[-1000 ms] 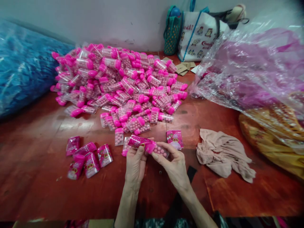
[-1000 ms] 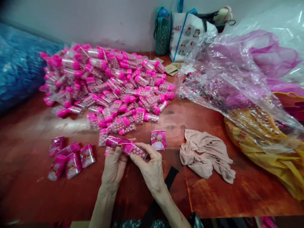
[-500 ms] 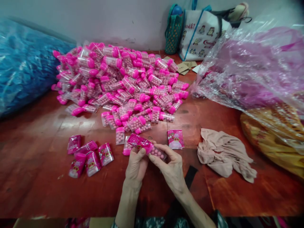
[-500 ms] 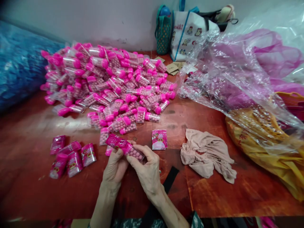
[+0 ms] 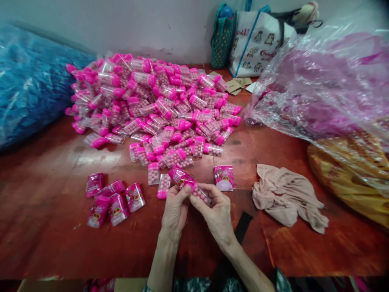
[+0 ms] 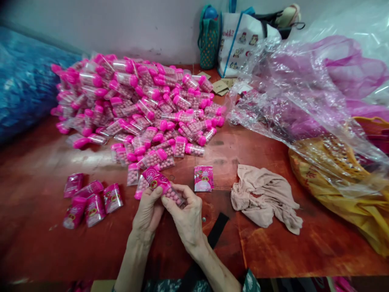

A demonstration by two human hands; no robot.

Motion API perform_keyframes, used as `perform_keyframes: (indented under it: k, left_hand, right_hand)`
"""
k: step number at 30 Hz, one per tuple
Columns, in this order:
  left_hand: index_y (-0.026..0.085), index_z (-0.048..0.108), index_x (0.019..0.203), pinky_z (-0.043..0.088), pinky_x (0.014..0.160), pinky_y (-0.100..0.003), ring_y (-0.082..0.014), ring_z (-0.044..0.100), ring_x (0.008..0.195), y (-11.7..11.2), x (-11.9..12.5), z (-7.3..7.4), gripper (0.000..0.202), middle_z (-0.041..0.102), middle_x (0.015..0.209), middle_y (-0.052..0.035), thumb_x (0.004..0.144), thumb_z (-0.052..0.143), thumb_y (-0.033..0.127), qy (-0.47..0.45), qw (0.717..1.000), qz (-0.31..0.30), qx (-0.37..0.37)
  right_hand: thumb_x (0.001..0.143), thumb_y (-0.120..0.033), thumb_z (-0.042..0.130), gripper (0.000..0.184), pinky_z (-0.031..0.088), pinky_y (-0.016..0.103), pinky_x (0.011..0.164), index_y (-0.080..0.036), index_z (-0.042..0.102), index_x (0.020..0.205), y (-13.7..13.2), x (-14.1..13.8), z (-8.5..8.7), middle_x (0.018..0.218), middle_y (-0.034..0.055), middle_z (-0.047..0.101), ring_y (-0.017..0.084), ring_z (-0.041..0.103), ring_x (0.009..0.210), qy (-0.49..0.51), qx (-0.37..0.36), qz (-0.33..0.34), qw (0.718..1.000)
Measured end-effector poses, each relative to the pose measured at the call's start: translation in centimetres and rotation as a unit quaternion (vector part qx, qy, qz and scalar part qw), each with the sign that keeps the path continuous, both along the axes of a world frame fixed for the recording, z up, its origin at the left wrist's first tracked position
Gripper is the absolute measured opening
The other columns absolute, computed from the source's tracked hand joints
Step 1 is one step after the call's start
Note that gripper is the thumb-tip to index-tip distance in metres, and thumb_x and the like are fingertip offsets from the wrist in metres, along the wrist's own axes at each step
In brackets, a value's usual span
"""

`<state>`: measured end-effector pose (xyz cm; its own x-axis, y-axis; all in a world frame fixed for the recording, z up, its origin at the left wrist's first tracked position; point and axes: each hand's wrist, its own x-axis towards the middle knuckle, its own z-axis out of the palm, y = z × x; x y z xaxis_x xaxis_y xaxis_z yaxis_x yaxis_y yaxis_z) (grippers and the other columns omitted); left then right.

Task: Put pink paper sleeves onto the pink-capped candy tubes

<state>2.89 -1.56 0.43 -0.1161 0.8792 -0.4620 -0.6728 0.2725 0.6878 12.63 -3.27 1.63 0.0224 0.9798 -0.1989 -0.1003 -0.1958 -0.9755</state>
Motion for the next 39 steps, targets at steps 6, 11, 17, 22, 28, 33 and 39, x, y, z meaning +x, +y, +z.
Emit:
perform_keyframes:
  k: [6,11,17,22,28,33,39]
  left_hand:
    - [0.011,0.064,0.067,0.048,0.057,-0.023,-0.0100,0.056,0.052,0.0,0.3,0.2,0.009,0.063,0.059,-0.0001,0.061,0.070,0.015,0.038,0.999,-0.021,-0.011]
    - [0.014,0.066,0.070,0.049,0.064,-0.025,-0.0127,0.060,0.061,0.0,0.2,-0.1,0.014,0.066,0.065,-0.0012,0.059,0.072,0.020,-0.021,0.999,0.042,0.000]
    - [0.012,0.064,0.066,0.047,0.056,-0.023,-0.0103,0.056,0.050,0.0,0.4,-0.1,0.009,0.063,0.057,-0.0001,0.060,0.070,0.016,0.033,0.999,0.003,-0.021]
    - [0.012,0.062,0.064,0.046,0.052,-0.022,-0.0098,0.055,0.048,-0.1,0.6,0.0,0.010,0.061,0.055,0.0001,0.061,0.070,0.016,0.036,0.999,-0.028,-0.026]
    - [0.013,0.063,0.073,0.045,0.050,-0.021,-0.0103,0.056,0.053,0.2,0.0,-0.1,0.015,0.064,0.065,-0.0013,0.064,0.069,0.023,0.029,0.999,0.022,-0.002]
    - [0.012,0.061,0.067,0.036,0.037,-0.019,-0.0081,0.049,0.041,0.2,0.0,0.1,0.016,0.059,0.057,0.0000,0.062,0.070,0.024,0.045,0.999,0.007,-0.003]
    - [0.013,0.056,0.064,0.033,0.031,-0.017,-0.0063,0.044,0.036,-0.1,0.4,0.1,0.015,0.057,0.052,0.0013,0.066,0.067,0.024,0.037,0.998,-0.040,-0.027]
  right_hand:
    - [0.073,-0.027,0.062,0.023,0.047,0.024,0.062,-0.017,0.062,0.094,-0.2,0.0,-0.5,0.078,0.0018,0.066,0.014,0.060,0.067,-0.100,0.043,-0.040,0.993]
    - [0.070,-0.029,0.066,0.027,0.050,0.027,0.065,-0.016,0.060,0.093,0.4,0.2,-1.0,0.081,0.0027,0.067,0.016,0.061,0.069,0.036,-0.019,0.015,0.999]
    - [0.073,-0.028,0.063,0.024,0.048,0.025,0.062,-0.017,0.062,0.094,0.1,-0.3,-1.0,0.078,0.0023,0.066,0.014,0.059,0.067,-0.003,0.001,-0.014,1.000]
    - [0.074,-0.028,0.062,0.022,0.047,0.023,0.060,-0.018,0.062,0.092,-0.2,-0.3,-1.0,0.074,0.0008,0.064,0.013,0.058,0.064,-0.082,0.041,-0.034,0.995]
    - [0.077,-0.035,0.058,0.036,0.046,0.020,0.047,-0.018,0.053,0.108,-0.1,-0.1,-1.3,0.072,-0.0001,0.062,0.010,0.055,0.051,-0.003,-0.033,0.016,0.999]
    - [0.083,-0.038,0.049,0.026,0.042,0.017,0.038,-0.016,0.059,0.092,-0.3,-0.4,-1.2,0.062,-0.0009,0.058,0.008,0.051,0.041,0.001,-0.042,0.050,0.998]
    - [0.084,-0.035,0.049,0.025,0.043,0.017,0.038,-0.016,0.059,0.096,-0.9,-0.9,-1.0,0.058,-0.0022,0.055,0.008,0.052,0.041,-0.042,-0.022,0.011,0.999]
